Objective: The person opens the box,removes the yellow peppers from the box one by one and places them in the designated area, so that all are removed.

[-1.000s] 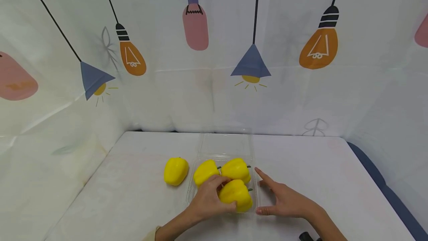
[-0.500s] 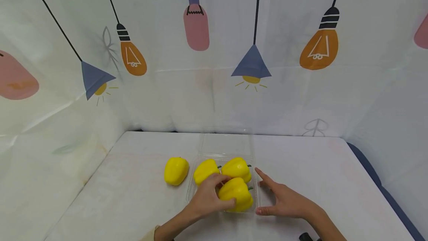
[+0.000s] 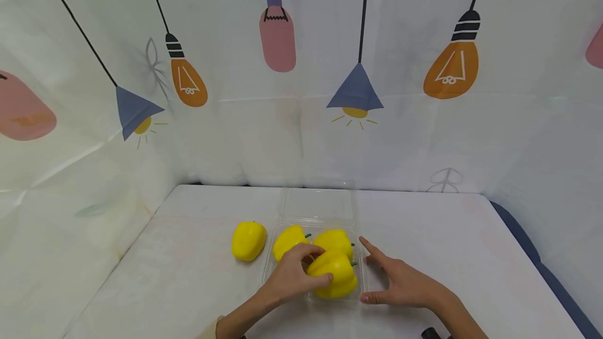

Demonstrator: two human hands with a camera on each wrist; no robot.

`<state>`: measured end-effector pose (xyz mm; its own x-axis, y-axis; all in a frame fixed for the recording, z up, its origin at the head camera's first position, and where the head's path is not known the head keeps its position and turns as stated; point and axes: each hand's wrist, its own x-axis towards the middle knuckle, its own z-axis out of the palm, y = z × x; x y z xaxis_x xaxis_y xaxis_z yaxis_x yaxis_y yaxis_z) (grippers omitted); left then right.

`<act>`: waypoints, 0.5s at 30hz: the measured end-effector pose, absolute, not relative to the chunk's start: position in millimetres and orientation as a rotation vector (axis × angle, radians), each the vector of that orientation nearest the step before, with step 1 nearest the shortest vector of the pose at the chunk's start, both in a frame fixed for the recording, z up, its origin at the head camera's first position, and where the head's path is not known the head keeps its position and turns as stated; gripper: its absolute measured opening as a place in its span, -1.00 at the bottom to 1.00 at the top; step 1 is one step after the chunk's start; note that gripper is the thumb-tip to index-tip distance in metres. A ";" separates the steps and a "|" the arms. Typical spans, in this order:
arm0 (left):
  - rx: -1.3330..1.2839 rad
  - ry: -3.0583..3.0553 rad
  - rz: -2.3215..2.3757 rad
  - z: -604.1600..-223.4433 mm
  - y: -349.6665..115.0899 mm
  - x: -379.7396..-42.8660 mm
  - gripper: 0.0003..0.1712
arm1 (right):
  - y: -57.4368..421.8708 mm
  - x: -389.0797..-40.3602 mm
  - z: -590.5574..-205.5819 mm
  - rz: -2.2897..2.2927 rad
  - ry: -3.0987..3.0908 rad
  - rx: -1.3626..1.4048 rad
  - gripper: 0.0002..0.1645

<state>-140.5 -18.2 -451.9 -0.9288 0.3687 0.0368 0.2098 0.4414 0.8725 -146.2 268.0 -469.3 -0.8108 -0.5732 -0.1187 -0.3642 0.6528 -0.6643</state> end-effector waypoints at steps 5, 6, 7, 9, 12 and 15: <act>0.524 2.541 1.476 -452.2 -18.0 -139.4 -0.31 | 267.8 -145.7 -471.0 -0.929 2.555 -0.756 0.29; 0.524 2.541 1.476 -452.0 -17.9 -139.1 -0.31 | 267.8 -145.6 -471.2 -0.927 2.557 -0.757 0.29; 0.524 2.543 1.476 -452.0 -17.8 -138.9 -0.31 | 267.9 -145.5 -471.2 -0.927 2.559 -0.757 0.29; 0.528 2.546 1.476 -451.9 -17.6 -138.5 -0.30 | 267.7 -145.3 -471.5 -0.926 2.563 -0.756 0.29; 0.542 2.551 1.475 -451.9 -17.9 -137.9 -0.30 | 267.3 -145.3 -471.9 -0.925 2.568 -0.752 0.29; 0.558 2.553 1.478 -451.9 -18.3 -137.6 -0.31 | 266.7 -145.5 -472.3 -0.927 2.570 -0.747 0.29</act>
